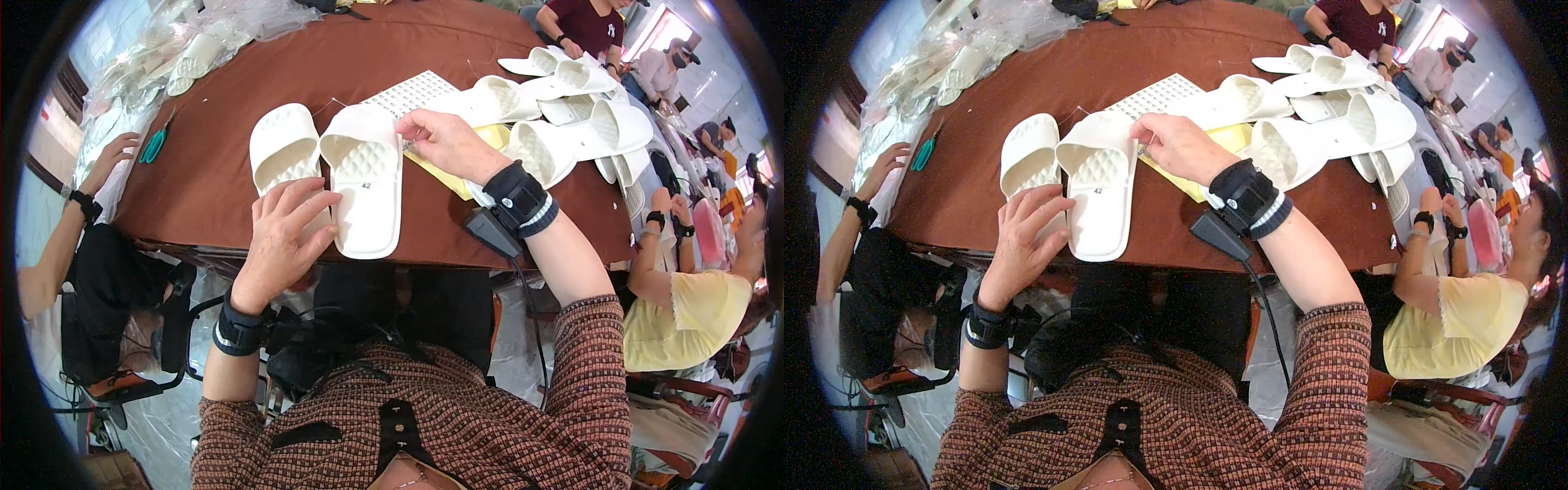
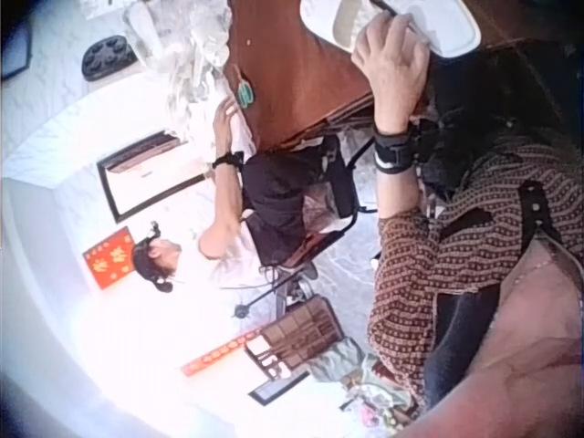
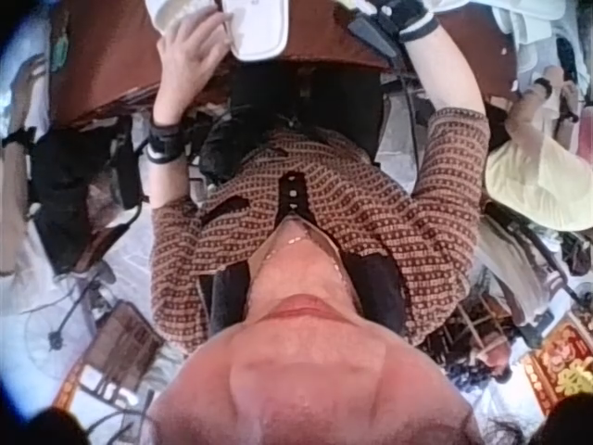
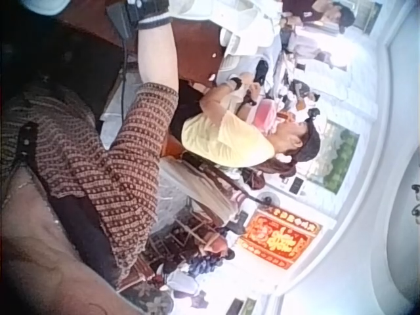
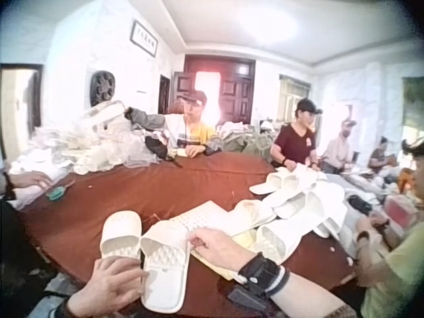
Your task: Inspecting and sorting white foam slippers at a manufacturing station.
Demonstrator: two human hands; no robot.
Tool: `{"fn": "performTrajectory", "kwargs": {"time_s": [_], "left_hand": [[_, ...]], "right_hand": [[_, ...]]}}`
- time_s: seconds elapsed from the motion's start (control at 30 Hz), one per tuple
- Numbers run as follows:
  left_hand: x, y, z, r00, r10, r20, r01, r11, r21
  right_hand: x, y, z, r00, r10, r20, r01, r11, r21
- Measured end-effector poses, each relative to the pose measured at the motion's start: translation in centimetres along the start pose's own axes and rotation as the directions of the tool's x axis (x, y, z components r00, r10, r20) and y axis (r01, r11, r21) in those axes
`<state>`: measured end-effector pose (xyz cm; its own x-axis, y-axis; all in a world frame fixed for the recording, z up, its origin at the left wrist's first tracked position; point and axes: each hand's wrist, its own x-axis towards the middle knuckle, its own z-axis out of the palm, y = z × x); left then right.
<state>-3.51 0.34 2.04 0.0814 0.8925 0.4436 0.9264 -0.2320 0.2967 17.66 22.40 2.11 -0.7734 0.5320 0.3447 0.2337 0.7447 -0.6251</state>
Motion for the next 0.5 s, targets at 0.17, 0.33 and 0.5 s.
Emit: {"fn": "performTrajectory", "kwargs": {"time_s": [0.17,0.33,0.5], "left_hand": [[-0.03,0.02,0.15,1.0,-0.004,-0.011,0.004,1.0,0.004],[-0.05,0.06,0.14,1.0,0.005,-0.021,-0.005,1.0,0.009],[-0.07,0.07,0.16,1.0,0.002,-0.022,-0.002,1.0,0.007]], "right_hand": [[0.07,0.39,0.46,0.998,0.06,0.037,-0.062,0.997,0.045],[0.05,0.21,0.83,0.997,0.07,0.014,-0.071,0.997,0.012],[0.02,-0.05,0.9,0.997,0.076,0.01,-0.076,0.997,0.018]]}}
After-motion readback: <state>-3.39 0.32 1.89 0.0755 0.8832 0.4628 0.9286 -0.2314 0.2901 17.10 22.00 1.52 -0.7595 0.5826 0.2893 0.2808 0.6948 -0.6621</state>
